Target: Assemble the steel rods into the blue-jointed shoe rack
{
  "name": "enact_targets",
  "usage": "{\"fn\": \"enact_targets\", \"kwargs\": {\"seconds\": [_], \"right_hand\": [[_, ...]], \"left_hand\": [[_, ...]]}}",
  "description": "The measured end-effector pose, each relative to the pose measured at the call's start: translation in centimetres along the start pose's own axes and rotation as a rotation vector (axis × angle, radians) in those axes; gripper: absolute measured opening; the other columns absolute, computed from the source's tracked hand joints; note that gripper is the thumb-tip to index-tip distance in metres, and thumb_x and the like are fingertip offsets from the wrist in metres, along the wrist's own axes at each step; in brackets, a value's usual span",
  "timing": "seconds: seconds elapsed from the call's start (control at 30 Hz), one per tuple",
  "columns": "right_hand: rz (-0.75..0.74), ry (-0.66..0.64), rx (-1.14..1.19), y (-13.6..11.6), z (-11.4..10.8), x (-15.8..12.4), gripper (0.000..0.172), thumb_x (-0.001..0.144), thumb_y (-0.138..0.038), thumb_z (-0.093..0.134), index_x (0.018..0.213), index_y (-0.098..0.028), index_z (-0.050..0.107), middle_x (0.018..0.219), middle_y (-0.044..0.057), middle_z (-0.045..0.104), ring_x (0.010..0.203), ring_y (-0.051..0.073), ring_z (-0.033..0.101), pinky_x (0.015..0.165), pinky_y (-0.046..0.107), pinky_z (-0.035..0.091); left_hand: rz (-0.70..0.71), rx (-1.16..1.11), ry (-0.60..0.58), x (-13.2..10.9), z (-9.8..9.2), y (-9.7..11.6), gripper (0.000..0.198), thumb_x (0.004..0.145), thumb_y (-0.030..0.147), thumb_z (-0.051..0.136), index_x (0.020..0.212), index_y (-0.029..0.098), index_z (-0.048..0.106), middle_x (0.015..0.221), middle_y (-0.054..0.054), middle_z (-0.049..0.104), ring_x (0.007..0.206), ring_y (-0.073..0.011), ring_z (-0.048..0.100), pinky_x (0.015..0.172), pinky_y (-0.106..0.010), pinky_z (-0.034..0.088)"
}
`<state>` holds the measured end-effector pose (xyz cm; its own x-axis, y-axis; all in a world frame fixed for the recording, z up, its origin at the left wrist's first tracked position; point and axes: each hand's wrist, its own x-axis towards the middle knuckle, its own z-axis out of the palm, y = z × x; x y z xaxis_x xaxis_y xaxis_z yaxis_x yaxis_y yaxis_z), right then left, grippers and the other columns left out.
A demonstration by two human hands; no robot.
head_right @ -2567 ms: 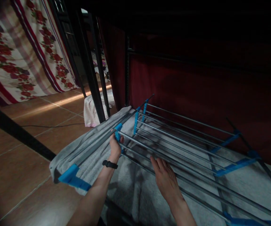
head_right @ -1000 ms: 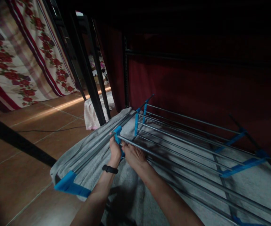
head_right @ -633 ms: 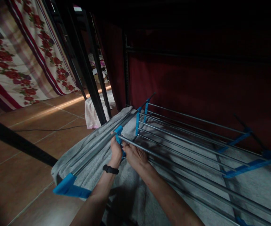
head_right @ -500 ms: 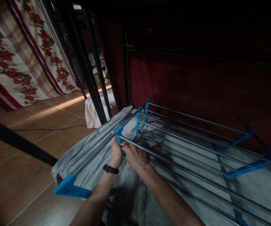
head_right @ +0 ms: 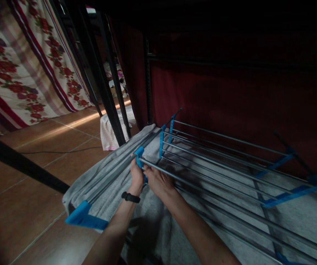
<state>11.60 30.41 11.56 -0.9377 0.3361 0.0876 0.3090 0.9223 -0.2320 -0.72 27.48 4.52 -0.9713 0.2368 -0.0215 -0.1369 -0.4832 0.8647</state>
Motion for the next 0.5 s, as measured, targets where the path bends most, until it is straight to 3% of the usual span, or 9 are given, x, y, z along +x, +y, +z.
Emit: {"fn": "enact_targets", "kwargs": {"seconds": [0.27, 0.5], "right_hand": [[-0.002, 0.028, 0.008, 0.12, 0.43, 0.12, 0.044, 0.103, -0.032, 0.038, 0.145, -0.027, 0.049, 0.134, 0.008, 0.064, 0.124, 0.022, 0.059, 0.103, 0.032, 0.044], [0.036, 0.000, -0.019, -0.11, 0.52, 0.15, 0.042, 0.104, -0.032, 0.035, 0.143, -0.026, 0.050, 0.131, 0.008, 0.065, 0.119, 0.021, 0.061, 0.100, 0.031, 0.045]], "left_hand": [[0.012, 0.025, 0.029, -0.27, 0.13, 0.39, 0.045, 0.083, 0.062, 0.061, 0.074, 0.019, 0.063, 0.078, -0.001, 0.062, 0.083, -0.0176, 0.058, 0.095, -0.031, 0.046], [0.068, 0.059, -0.023, -0.64, 0.08, 0.85, 0.034, 0.088, 0.051, 0.060, 0.072, 0.021, 0.063, 0.076, -0.002, 0.061, 0.089, -0.0196, 0.058, 0.100, -0.031, 0.044]]}}
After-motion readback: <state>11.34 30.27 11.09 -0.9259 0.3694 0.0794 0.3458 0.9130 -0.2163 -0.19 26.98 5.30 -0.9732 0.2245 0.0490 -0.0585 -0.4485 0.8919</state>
